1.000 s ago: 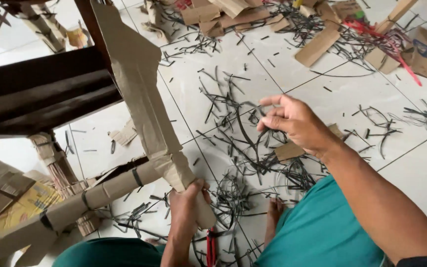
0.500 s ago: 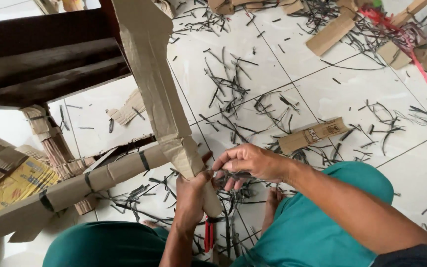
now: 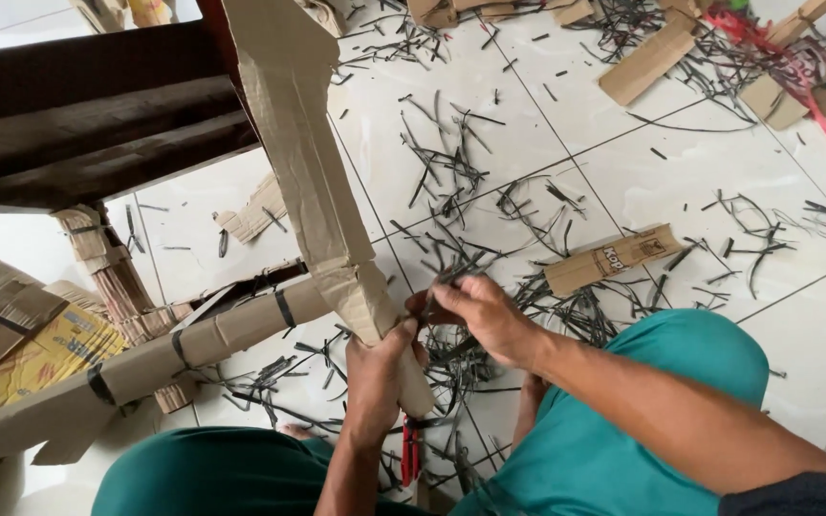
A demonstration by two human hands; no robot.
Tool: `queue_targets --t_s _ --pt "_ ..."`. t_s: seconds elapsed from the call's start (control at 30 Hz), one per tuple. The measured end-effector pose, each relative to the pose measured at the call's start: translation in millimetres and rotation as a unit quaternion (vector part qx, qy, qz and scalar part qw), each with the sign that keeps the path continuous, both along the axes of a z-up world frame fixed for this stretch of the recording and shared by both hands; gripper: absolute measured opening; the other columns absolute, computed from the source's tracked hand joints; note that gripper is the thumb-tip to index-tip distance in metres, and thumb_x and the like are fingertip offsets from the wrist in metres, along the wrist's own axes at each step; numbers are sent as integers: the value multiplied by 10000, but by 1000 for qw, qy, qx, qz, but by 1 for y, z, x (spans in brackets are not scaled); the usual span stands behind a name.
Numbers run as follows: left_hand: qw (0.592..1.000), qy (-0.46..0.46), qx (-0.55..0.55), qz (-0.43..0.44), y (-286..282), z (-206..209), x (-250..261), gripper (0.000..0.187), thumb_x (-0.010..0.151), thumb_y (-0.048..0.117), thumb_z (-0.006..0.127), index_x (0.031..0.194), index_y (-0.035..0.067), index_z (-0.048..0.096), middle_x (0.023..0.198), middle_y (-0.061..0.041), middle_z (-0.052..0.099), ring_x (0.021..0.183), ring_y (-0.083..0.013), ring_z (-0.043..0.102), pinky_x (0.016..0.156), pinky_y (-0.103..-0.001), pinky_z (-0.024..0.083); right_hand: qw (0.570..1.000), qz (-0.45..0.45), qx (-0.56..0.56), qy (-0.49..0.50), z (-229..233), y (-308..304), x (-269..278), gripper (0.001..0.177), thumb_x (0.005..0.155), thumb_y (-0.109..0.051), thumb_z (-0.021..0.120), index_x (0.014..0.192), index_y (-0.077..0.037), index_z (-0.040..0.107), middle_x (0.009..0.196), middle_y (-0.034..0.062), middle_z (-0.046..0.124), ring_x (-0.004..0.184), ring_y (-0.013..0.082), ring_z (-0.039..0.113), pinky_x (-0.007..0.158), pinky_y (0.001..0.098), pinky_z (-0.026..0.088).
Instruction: Wrapping chair stretchers with protective cardboard and securing them with plastic ties using a utility knife.
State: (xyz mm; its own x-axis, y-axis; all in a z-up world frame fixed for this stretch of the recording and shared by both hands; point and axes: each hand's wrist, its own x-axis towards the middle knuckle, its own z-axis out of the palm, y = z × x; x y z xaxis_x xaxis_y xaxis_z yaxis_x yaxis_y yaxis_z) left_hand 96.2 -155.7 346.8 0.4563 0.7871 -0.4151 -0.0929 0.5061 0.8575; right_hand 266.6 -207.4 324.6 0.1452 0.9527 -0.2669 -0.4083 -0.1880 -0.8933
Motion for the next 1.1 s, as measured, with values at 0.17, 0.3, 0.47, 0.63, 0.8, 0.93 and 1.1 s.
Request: queue_targets --t_s 0.17,0.3,0.47,0.63,0.8,0.93,1.1 --pt "998 29 56 0 -7 11 -2 529 837 559 597 949 45 651 759 -91 662 584 -198 623 525 -352 532 992 -77 -79 61 12 7 15 88 1034 -136 548 1038 -49 546 823 106 628 744 256 645 688 414 600" --pt "996 11 82 35 -13 -6 -3 754 921 691 305 872 33 669 660 -126 666 541 -225 648 487 -364 534 963 11 -223 -147 25 10 2 144 1043 -169 622 1104 -42 647 724 56 547 551 141 488 463 274 427" --pt "995 -51 55 71 -15 -26 -2 657 980 597 353 1022 15 656 778 -149 706 591 -240 667 523 -386 562 936 74 -213 -270 41 14 -17 147 993 -160 635 1048 -58 726 978 93 746 879 209 688 826 323 579" --pt "993 2 -33 110 -19 6 -2 619 1032 496 298 1159 7 655 902 -208 725 749 -287 671 617 -400 533 941 69 -171 -284 32 23 -21 141 961 -150 648 1013 -68 749 1010 70 793 908 191 718 818 296 605" --pt "979 -26 -112 169 -19 28 2 462 1092 261 307 1332 67 651 1067 -157 672 925 -248 578 819 -371 475 958 76 -136 -241 41 33 -35 105 970 -59 632 947 -11 723 903 112 775 695 206 688 625 310 617" --pt "961 -35 -124 245 -17 18 5 472 980 299 501 1376 49 562 1154 -181 658 1021 -268 614 854 -375 484 944 82 -152 -283 49 38 -39 175 951 -45 559 981 -18 730 918 105 786 716 202 691 629 323 597" --pt "944 -53 -249 208 -18 6 -1 445 987 442 537 1100 48 712 916 -139 650 801 -232 542 738 -378 431 940 162 -130 -272 71 41 -37 332 936 -83 439 1078 -21 732 1117 120 787 1005 251 708 901 386 580"
